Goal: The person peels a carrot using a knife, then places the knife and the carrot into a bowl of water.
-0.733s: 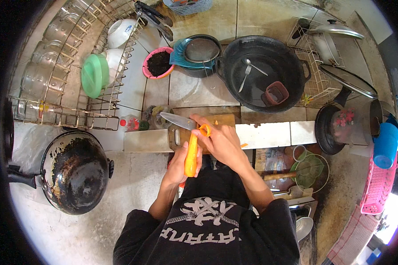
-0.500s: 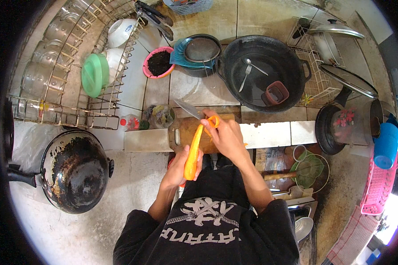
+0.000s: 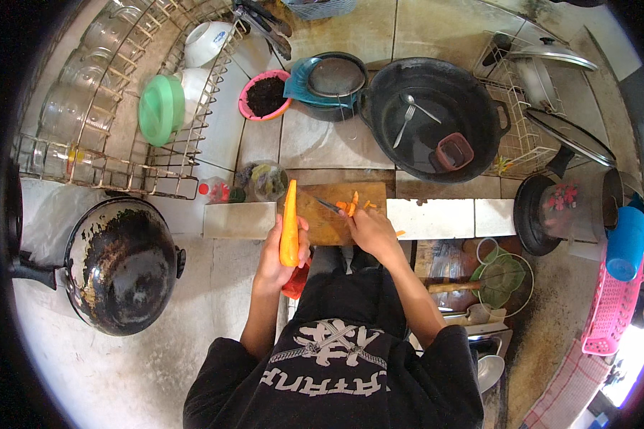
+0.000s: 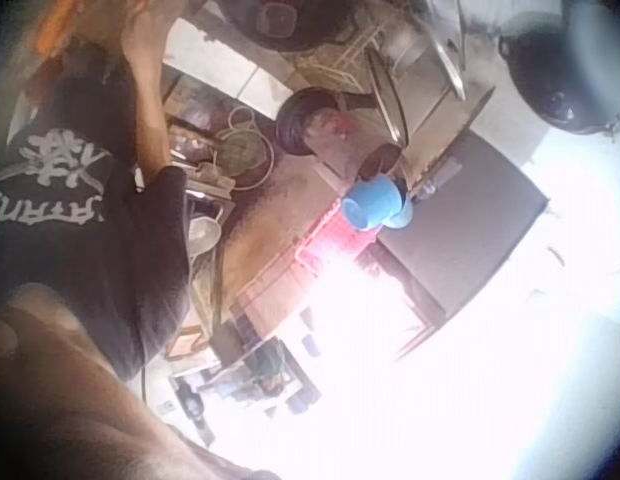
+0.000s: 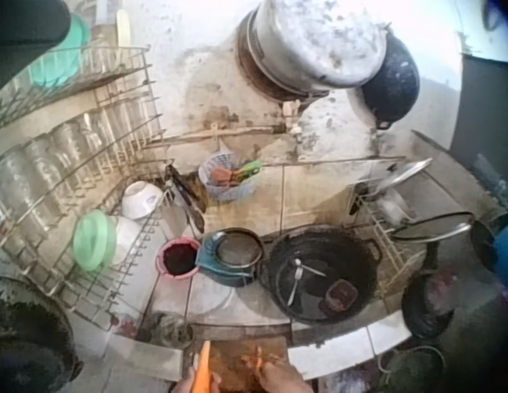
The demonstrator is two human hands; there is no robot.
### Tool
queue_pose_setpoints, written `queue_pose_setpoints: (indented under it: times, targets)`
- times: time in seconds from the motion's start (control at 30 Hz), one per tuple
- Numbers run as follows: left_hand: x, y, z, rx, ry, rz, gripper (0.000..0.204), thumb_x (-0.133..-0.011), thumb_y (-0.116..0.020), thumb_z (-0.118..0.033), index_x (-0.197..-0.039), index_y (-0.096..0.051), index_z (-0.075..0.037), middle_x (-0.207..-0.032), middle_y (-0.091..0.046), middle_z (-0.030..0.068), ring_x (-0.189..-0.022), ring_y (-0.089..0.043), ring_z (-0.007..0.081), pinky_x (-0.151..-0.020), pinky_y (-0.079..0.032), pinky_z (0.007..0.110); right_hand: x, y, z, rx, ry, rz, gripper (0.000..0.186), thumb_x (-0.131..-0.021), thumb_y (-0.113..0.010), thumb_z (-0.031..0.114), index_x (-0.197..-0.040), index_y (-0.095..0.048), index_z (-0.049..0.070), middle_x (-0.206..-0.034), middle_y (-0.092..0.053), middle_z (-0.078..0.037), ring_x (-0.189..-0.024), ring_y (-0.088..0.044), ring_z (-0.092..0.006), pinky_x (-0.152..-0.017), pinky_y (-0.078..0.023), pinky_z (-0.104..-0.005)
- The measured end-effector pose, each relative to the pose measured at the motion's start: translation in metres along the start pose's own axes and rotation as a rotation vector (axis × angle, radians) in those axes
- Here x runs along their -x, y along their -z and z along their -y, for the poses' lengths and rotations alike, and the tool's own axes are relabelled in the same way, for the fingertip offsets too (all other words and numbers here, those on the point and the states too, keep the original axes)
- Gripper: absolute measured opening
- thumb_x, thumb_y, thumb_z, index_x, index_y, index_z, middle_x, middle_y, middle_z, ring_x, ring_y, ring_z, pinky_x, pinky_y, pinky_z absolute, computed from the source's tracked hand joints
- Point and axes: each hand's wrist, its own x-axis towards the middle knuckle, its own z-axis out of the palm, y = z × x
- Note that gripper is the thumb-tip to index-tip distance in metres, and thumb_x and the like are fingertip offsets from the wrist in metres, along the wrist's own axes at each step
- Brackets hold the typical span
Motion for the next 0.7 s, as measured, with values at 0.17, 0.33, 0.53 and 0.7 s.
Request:
queue_pose_setpoints:
  times: [0.17,0.33,0.53,0.7]
  targets:
    - [-0.003,0.014,0.001,0.020,-0.030,-0.069,0.050,-0.103,-0.024,-0.049,-0.105,-0.050,-0.005,-0.060,-0.048,0.0046,-0.049,-0.044,0.0127,-0.048,-0.038,0.025,0.001,-0.004,0.004,0.197,-0.013,0.071,0.047,-0.097,-0.048,0.041,-0.084,-0.067,0.000,-0.074,-0.067,-0.021,-0.075,-0.065,-0.0417,-0.069,-0.052,-0.0487]
    - [-0.006,0.022,0.002,0.008,-0.051,-0.100,0.054,-0.103,-0.024,-0.050,-0.105,-0.052,-0.004,-0.063,-0.049,0.0041,-0.054,-0.048,0.0117,-0.049,-0.040,0.025,-0.005,-0.004,0.014,0.311,-0.074,0.157,0.046,-0.097,-0.047,0.041,-0.084,-0.068,0.002,-0.081,-0.069,-0.017,-0.082,-0.069,-0.0340,-0.070,-0.054,-0.0446]
    - [-0.005,0.022,0.004,0.040,-0.018,-0.079,0.047,-0.104,-0.027,-0.047,-0.106,-0.050,-0.006,-0.063,-0.045,0.0033,-0.053,-0.045,0.0118,-0.048,-0.039,0.025,0.004,-0.003,0.014,0.185,-0.032,0.140,0.050,-0.096,-0.049,0.045,-0.093,-0.065,-0.002,-0.084,-0.068,-0.022,-0.082,-0.066,-0.0433,-0.071,-0.052,-0.0497]
    - [-0.003,0.024,0.001,0.051,-0.017,-0.074,0.052,-0.104,-0.025,-0.048,-0.109,-0.052,-0.004,-0.066,-0.049,0.0035,-0.057,-0.047,0.0111,-0.051,-0.041,0.025,0.016,0.020,0.020,0.127,-0.121,0.237,0.049,-0.096,-0.048,0.044,-0.099,-0.062,-0.002,-0.083,-0.066,-0.026,-0.082,-0.064,-0.0459,-0.073,-0.051,-0.0491]
